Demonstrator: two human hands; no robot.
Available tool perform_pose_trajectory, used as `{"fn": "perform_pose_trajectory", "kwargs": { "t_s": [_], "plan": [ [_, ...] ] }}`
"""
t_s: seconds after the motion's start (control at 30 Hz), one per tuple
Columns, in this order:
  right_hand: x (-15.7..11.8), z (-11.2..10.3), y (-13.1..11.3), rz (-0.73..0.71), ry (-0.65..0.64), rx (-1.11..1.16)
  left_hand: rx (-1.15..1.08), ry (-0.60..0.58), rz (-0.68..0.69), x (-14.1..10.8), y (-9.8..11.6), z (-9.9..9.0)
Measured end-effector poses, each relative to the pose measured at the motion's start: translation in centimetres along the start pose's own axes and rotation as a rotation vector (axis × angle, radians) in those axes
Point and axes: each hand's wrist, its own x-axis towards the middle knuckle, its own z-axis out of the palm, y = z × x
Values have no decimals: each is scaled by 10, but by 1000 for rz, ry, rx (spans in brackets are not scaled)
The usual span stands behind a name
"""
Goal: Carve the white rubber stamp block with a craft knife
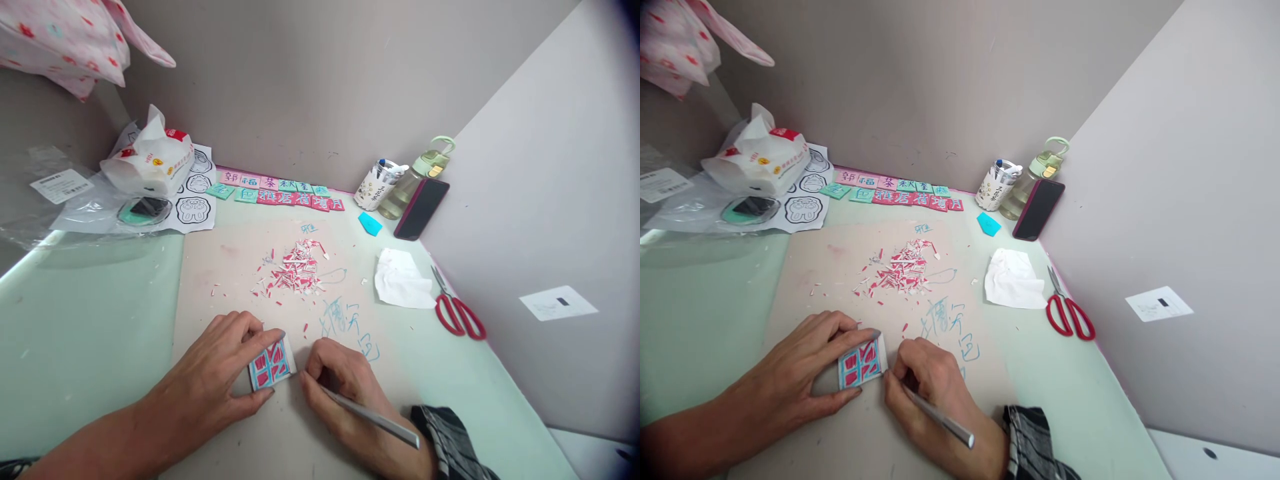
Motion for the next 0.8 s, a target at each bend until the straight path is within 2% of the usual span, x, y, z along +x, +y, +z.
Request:
{"fn": "perform_pose_trajectory", "kwargs": {
  "t_s": [0.17, 0.47, 0.57, 0.7, 0.8],
  "plan": [
    [1, 2, -1, 17, 84, 30, 8, -23, -11, -3, -6, 2],
    [1, -2, -1, 77, 136, 75, 62, 28, -6, -2, 2, 4],
    [2, -5, -1, 102, 169, 154, 63, 9, -9, -2, 0, 4],
    [4, -4, -6, 112, 58, 252, 28, -7, 11, -3, -6, 5],
    [3, 0, -10, 101, 28, 263, 14, 12, 12, -5, -8, 7]
  ]
}}
